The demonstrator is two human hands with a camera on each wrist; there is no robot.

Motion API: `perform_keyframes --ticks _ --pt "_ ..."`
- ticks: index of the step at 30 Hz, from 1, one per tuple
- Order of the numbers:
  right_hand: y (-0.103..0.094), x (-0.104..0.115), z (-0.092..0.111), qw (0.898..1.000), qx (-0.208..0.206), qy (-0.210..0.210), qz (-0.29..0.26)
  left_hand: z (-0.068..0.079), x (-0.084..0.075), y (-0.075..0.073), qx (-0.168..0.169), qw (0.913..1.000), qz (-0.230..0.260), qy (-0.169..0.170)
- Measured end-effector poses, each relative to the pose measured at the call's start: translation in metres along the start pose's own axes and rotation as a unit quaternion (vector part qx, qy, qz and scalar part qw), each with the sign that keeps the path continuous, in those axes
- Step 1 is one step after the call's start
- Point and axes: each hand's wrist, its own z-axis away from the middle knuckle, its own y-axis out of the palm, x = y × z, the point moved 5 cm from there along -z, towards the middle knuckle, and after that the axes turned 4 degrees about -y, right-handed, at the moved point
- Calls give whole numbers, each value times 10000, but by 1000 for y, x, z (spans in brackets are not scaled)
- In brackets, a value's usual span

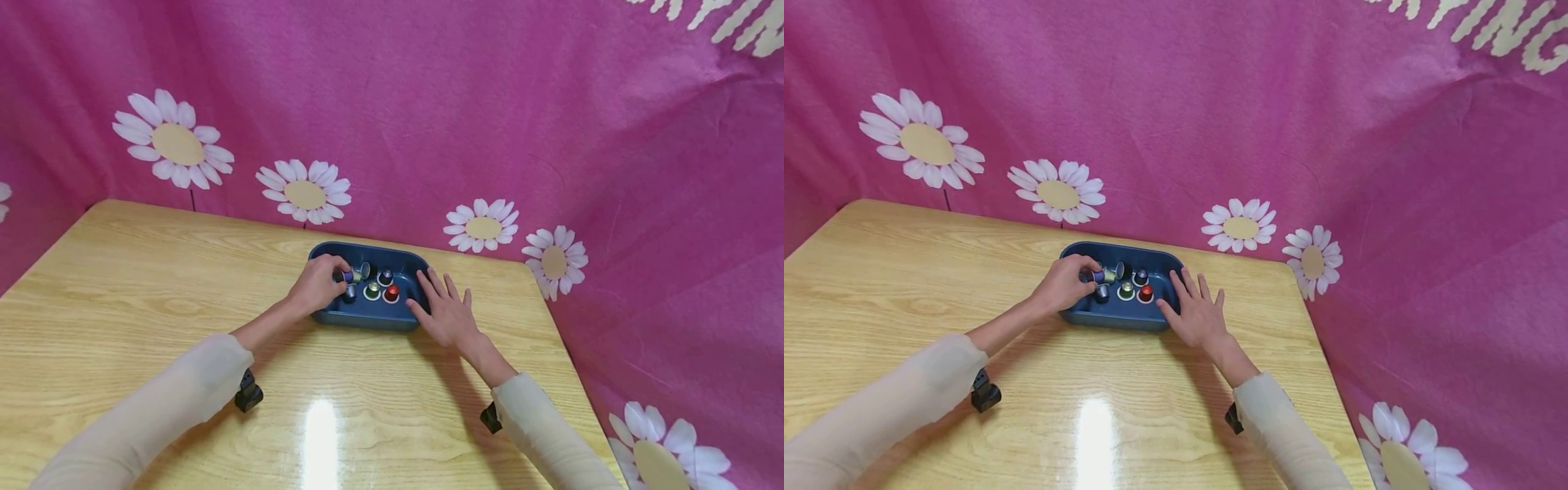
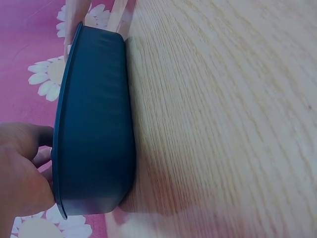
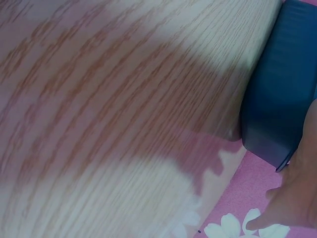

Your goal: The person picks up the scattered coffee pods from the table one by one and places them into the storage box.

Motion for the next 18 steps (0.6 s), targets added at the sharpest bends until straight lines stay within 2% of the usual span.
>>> perform_keyframes --ticks 8,18 --pt "0 -1 -1 10000 -25 0 8 -2 -2 3 263 9989 -331 -202" --pt "1 -1 -1 10000 -10 -5 5 -6 0 7 407 9965 -660 -303"
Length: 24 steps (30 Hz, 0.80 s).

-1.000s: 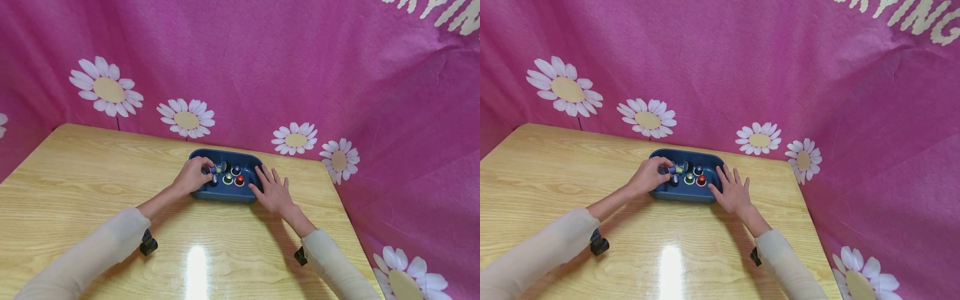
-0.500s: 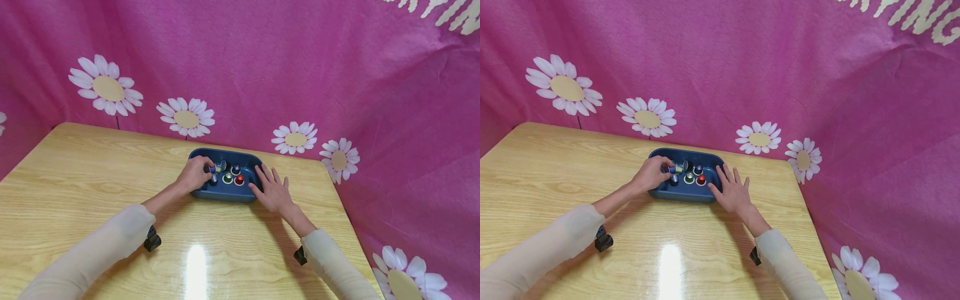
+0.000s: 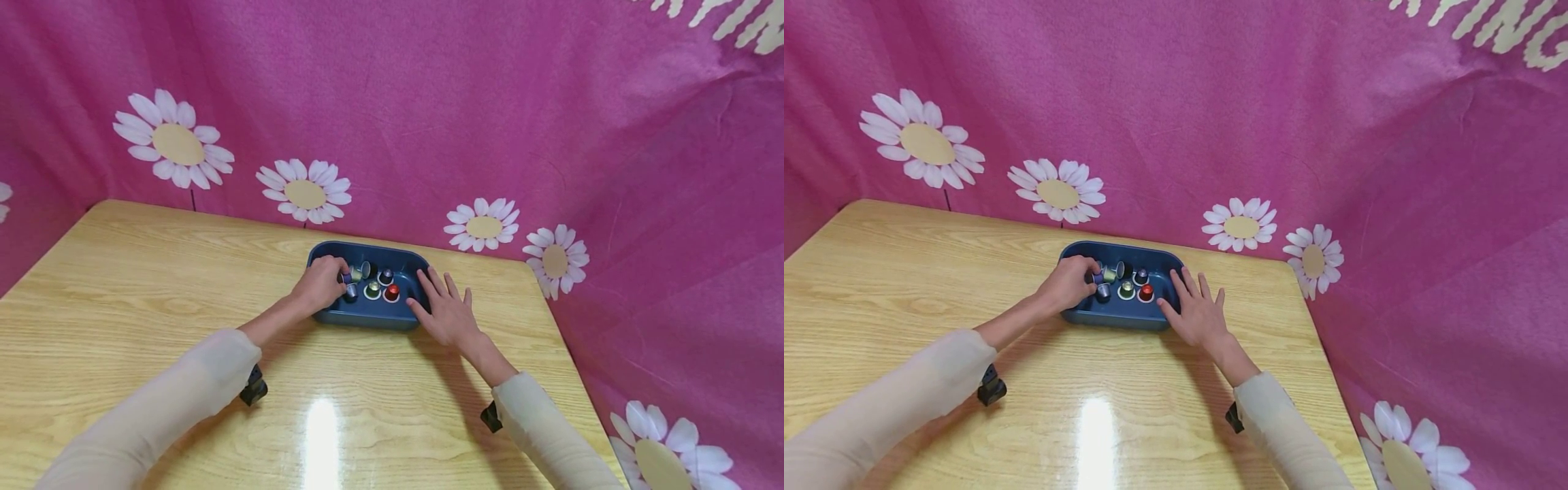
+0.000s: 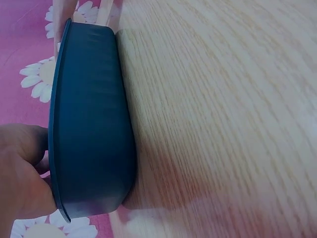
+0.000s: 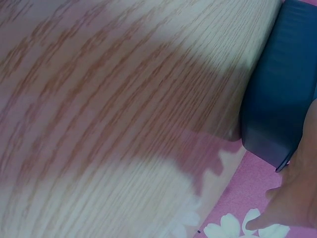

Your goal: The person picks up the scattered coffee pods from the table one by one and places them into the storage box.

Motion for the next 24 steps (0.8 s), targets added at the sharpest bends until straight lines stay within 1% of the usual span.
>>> perform_keyframes --ticks 10,15,24 --pt "0 0 0 10000 27 13 2 0 -1 7 117 9979 -632 117" --pt "-1 0 0 10000 9 18 -41 -1 -3 8 191 9961 -830 216" --pt "0 -1 1 10000 1 15 -56 -2 -2 13 420 9939 -1022 29"
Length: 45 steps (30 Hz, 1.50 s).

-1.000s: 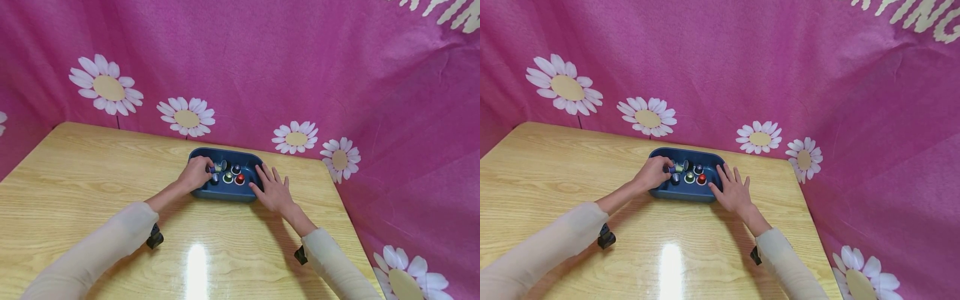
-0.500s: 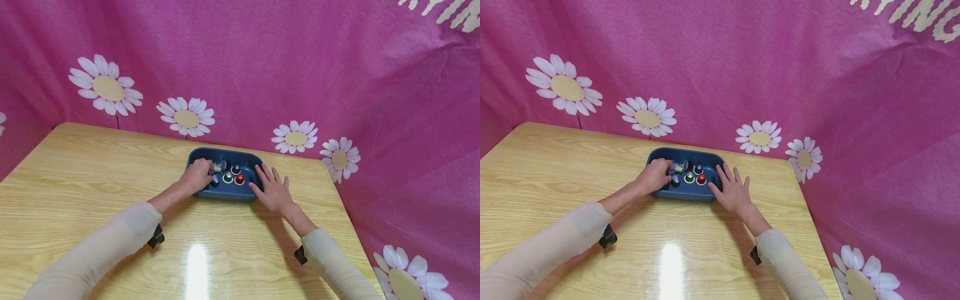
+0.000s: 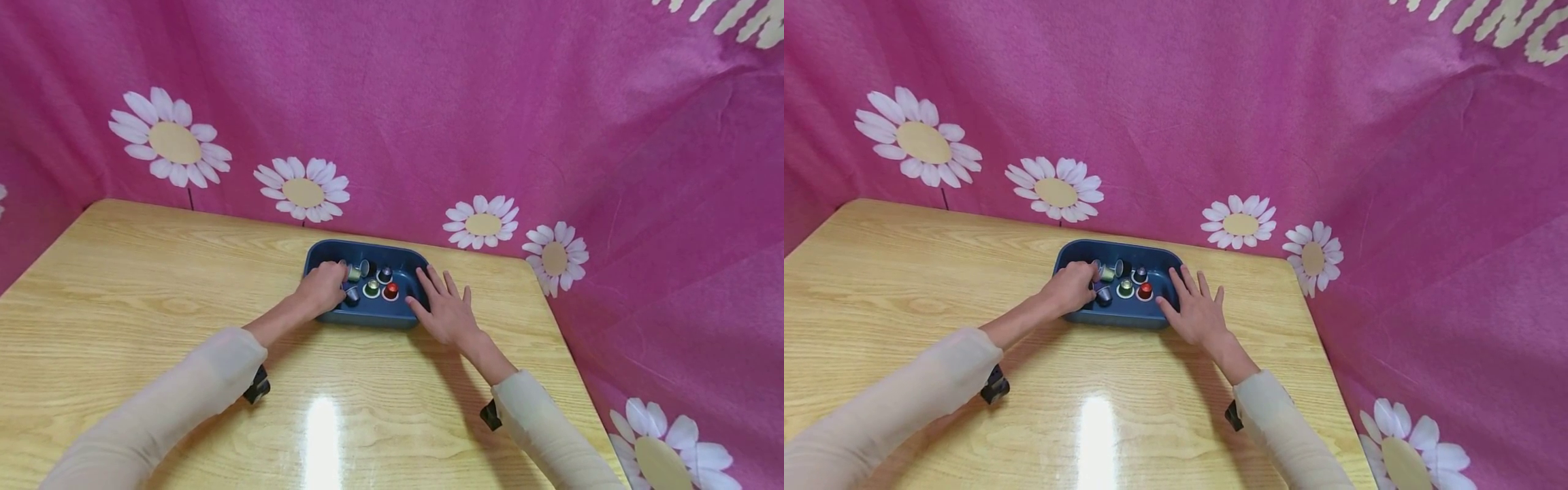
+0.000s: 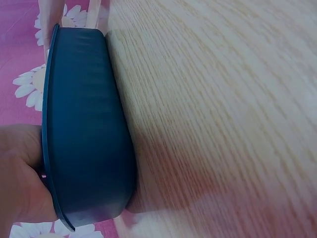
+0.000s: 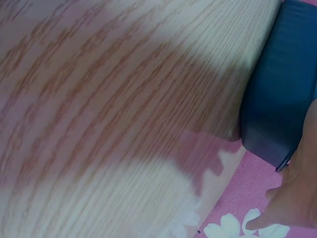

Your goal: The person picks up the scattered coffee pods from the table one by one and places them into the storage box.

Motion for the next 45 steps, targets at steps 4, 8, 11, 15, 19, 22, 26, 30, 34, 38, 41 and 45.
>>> perform_keyframes --ticks 4,8,11,15,19,22,26,30,34,38,41,45 --pt "0 0 0 10000 -8 -5 -10 1 -1 -1 68 9999 -132 -28" --pt "-1 1 1 10000 -14 -14 0 0 -1 -1 113 9996 -268 -27" --pt "-1 2 1 10000 -21 -13 -15 0 -1 0 153 9994 -299 -73" --pt "-1 2 1 10000 0 9 -16 0 -2 1 170 9993 -330 -88" --pt "0 3 0 10000 -21 -20 -40 2 0 0 164 9993 -333 -104" --pt "0 4 -1 10000 -13 -34 -48 4 1 0 257 9993 -214 -144" --pt "1 5 -1 10000 8 -47 -34 8 0 -5 272 9996 -20 -94" --pt "0 5 -3 10000 -12 -82 -41 13 -1 -16 -11 9998 87 172" --pt "0 5 -3 9999 6 -88 -56 19 2 -28 -358 9988 256 223" --pt "1 4 -4 9999 7 -106 -94 28 9 -37 -652 9968 461 101" --pt "1 3 -5 9998 -32 -155 -88 34 15 -44 -701 9962 512 8" --pt "3 -1 -5 9998 -39 -177 9 40 24 -53 -696 9966 426 -56"
